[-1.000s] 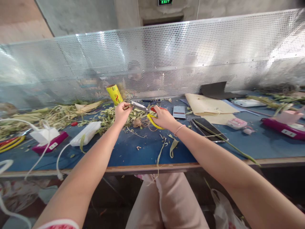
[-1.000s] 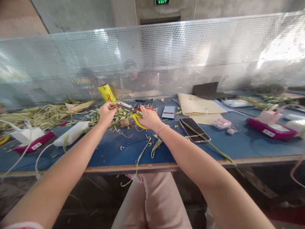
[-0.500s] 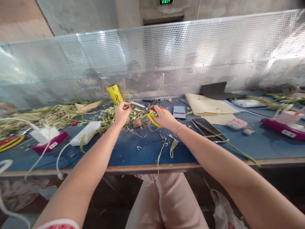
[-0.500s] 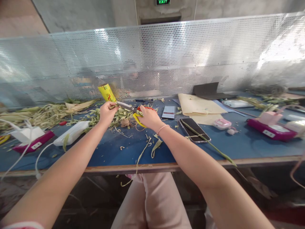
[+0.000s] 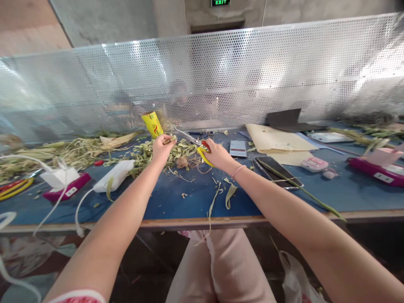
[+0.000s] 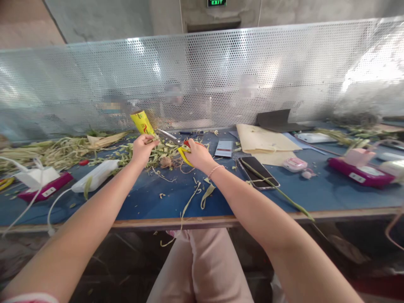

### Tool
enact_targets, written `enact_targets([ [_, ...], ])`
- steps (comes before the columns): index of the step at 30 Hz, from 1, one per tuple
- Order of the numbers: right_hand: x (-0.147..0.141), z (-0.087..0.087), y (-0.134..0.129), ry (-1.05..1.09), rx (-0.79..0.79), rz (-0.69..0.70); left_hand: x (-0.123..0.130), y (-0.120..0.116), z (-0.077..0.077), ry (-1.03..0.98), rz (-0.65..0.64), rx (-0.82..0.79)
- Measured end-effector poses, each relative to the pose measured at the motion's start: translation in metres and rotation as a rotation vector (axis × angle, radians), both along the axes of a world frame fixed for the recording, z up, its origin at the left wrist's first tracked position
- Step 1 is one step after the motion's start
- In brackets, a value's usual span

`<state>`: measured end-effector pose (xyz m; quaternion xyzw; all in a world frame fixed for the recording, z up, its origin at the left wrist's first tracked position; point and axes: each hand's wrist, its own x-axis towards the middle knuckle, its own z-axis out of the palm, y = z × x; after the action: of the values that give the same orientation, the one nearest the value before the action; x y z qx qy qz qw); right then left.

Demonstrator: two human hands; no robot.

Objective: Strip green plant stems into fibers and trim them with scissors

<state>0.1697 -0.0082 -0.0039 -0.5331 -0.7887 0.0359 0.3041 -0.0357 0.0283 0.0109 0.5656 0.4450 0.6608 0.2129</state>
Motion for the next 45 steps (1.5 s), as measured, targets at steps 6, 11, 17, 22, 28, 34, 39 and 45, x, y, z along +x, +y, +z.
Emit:
enact_targets([
  [6,0.007,-0.005,0.006,-0.030,-0.136,-0.101,0.005,-0.008,0.007,-0.425,-0.328,-0.225],
  [11,0.014,-0.011,0.013,-0.225,-0.199,-0.143,0.006,-0.011,0.009,-0.506,-0.400,-0.314],
  [17,0.010,-0.005,0.010,-0.074,0.026,0.027,0.006,-0.010,0.009,-0.406,-0.333,-0.339],
  [22,0.002,-0.006,0.005,-0.043,0.116,0.188,0.006,-0.009,0.005,-0.217,-0.334,-0.358],
  [28,-0.001,-0.010,0.004,-0.094,0.075,0.299,0.010,-0.017,0.000,0.594,-0.159,-0.297],
  [34,0.003,-0.013,0.009,-0.148,0.004,0.263,0.015,-0.018,-0.005,0.846,-0.080,-0.283],
  [39,0.008,-0.008,0.008,-0.162,-0.027,0.174,-0.019,-0.006,0.005,0.806,0.263,-0.215],
  [45,0.014,-0.007,0.003,-0.310,-0.176,-0.172,-0.093,0.004,0.017,0.792,0.791,-0.550],
])
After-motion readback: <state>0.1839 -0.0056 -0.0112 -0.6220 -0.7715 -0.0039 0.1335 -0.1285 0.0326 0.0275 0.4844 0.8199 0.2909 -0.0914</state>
